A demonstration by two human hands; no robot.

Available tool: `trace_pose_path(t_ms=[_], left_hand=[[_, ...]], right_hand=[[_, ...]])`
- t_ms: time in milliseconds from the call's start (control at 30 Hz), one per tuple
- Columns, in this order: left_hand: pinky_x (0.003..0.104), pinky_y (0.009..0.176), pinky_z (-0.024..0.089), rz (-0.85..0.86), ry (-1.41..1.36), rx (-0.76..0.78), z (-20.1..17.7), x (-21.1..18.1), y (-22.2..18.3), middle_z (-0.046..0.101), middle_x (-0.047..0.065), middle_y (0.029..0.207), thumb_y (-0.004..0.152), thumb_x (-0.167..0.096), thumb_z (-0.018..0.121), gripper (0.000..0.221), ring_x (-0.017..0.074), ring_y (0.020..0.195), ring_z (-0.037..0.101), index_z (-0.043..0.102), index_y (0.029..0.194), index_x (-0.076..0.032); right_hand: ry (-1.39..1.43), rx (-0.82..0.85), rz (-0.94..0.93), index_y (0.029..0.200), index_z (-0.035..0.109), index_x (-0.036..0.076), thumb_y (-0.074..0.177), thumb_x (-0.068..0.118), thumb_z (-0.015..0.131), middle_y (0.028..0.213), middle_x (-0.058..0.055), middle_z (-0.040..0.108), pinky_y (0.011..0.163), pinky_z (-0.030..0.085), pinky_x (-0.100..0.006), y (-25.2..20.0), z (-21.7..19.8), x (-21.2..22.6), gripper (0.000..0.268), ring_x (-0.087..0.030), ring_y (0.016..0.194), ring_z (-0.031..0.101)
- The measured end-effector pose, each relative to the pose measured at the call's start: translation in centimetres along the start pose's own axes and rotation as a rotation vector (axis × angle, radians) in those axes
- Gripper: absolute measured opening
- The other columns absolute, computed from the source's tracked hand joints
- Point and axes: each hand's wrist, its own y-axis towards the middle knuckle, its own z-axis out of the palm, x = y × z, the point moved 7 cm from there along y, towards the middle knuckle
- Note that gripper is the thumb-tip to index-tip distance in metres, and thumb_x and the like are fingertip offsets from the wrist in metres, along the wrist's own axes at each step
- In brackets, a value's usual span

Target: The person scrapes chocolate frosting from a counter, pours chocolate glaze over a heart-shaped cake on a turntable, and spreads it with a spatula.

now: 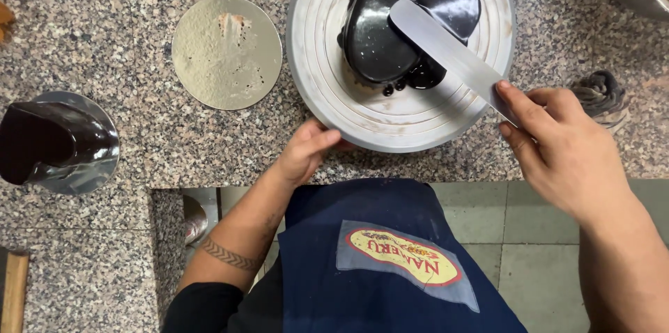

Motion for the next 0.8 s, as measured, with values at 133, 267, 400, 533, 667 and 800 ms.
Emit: trace_pose_path(t_ms=[133, 267, 400, 533, 667, 800], left_hand=[[0.041, 0.102, 0.051, 0.036, -0.074, -0.121, 0.3, -1.7, 0.1, 0.067, 0.013, 0.127, 0.090, -0.032, 0.071, 0.060, 0.0243, 0.117, 0.064, 0.053, 0.139, -0.001], [0.042, 0.108, 0.050, -0.054, 0.085, 0.086, -1.1, 1.7, -0.4, 0.071, 0.022, 0.127, 0.100, -0.031, 0.068, 0.058, 0.0293, 0.121, 0.066, 0.062, 0.138, 0.011], [0.042, 0.111, 0.050, 0.070, -0.016, -0.074, 0.4, -1.7, 0.2, 0.068, 0.016, 0.129, 0.094, -0.031, 0.070, 0.057, 0.0264, 0.122, 0.064, 0.056, 0.138, 0.003], [0.042, 0.104, 0.051, 0.025, -0.018, -0.045, 0.1, -0.9, 0.0, 0.069, 0.016, 0.125, 0.094, -0.031, 0.070, 0.055, 0.0265, 0.117, 0.065, 0.059, 0.135, 0.003], [0.041, 0.106, 0.051, -0.011, 0.019, 0.042, 0.7, -0.4, 0.1, 0.071, 0.017, 0.123, 0.095, -0.031, 0.070, 0.053, 0.0274, 0.116, 0.067, 0.063, 0.133, 0.004], [0.039, 0.102, 0.049, 0.057, -0.064, -0.137, 0.4, -1.9, 0.0, 0.069, 0.012, 0.124, 0.091, -0.032, 0.070, 0.052, 0.0227, 0.116, 0.064, 0.060, 0.133, -0.003]], right_hand=[[0.006, 0.014, -0.002, 0.143, 0.065, 0.020, 0.096, 0.020, 0.072, 0.121, -0.014, 0.063, 0.075, 0.056, -0.040, 0.2, 0.0, 0.3, 0.048, -0.029, 0.089, 0.070], [-0.010, 0.032, -0.002, 0.144, 0.064, 0.020, 0.095, 0.020, 0.072, 0.120, -0.015, 0.063, 0.073, 0.057, -0.039, 0.4, 0.1, 0.4, 0.049, -0.028, 0.085, 0.070], [-0.008, 0.039, 0.003, 0.144, 0.064, 0.021, 0.094, 0.020, 0.073, 0.119, -0.014, 0.063, 0.072, 0.056, -0.039, 0.1, 0.3, 0.3, 0.051, -0.027, 0.084, 0.070], [-0.009, 0.021, -0.022, 0.144, 0.064, 0.020, 0.094, 0.020, 0.073, 0.120, -0.015, 0.063, 0.073, 0.057, -0.039, -0.2, 0.3, 0.1, 0.050, -0.028, 0.088, 0.070], [-0.008, 0.018, -0.026, 0.144, 0.064, 0.020, 0.094, 0.020, 0.073, 0.120, -0.015, 0.063, 0.075, 0.056, -0.040, -0.4, 0.3, 0.1, 0.050, -0.029, 0.090, 0.070], [-0.010, 0.031, -0.003, 0.144, 0.064, 0.021, 0.094, 0.021, 0.073, 0.119, -0.015, 0.063, 0.073, 0.056, -0.040, -0.5, 0.3, -0.1, 0.051, -0.030, 0.089, 0.070]])
